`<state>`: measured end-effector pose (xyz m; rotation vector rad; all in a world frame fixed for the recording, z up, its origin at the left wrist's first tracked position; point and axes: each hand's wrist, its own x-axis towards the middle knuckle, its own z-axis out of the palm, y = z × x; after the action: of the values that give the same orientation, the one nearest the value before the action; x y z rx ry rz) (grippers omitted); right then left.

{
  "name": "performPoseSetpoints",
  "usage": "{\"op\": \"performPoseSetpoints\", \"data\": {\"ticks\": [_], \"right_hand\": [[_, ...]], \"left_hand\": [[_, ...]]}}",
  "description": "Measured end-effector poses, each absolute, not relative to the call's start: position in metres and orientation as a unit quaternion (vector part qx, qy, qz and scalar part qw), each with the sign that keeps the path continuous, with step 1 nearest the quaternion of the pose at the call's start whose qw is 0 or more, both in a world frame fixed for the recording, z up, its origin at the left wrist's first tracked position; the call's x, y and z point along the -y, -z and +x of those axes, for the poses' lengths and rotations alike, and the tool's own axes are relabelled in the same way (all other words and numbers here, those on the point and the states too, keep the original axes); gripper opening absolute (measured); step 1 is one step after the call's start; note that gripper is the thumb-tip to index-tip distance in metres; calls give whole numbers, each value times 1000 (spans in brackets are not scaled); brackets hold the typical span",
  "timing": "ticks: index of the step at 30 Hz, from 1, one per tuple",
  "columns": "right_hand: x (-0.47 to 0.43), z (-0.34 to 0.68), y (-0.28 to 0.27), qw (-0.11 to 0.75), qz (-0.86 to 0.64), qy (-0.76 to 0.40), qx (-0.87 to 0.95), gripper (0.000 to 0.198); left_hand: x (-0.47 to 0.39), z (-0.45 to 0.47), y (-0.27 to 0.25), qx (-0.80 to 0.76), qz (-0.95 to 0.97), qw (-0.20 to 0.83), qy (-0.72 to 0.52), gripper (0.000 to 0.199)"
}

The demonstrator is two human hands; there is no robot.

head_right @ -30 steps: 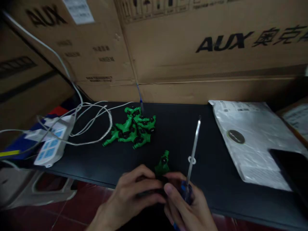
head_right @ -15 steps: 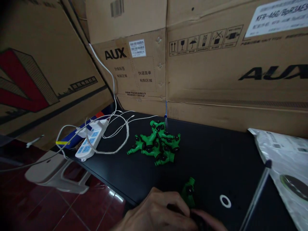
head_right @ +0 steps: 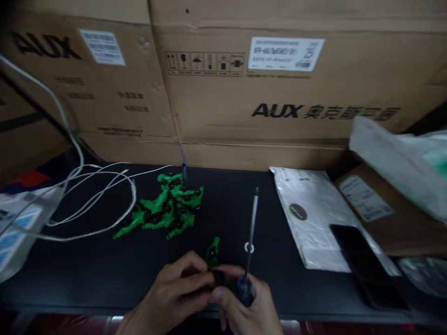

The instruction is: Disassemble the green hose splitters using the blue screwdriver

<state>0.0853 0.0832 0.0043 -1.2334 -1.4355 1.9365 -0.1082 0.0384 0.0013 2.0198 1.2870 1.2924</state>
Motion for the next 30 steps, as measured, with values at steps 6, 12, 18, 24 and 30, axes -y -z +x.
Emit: {"op": "performPoseSetpoints", "data": {"ticks": [6,12,18,24,30], "right_hand": [[-87,79,-8,217,-424,-731,488,76],[-78,75,-16,300,-404,-764,404,57],[-76,67,-14,296,-354,-790,404,62],[-70,93,-17,279,-443,-739,424,53],[-62,111,-41,235,-551,-651,465,52]], "left_hand": [[-46,-110,-1,-443,735,152,-490,11],[-48,-111,-8,-470,674,227,-523,38],[-47,-109,-9,-466,639,276,-546,34],[-45,-103,-4,-532,445,415,-589,31],[-52,-111,-2,-529,255,493,-642,34]]}}
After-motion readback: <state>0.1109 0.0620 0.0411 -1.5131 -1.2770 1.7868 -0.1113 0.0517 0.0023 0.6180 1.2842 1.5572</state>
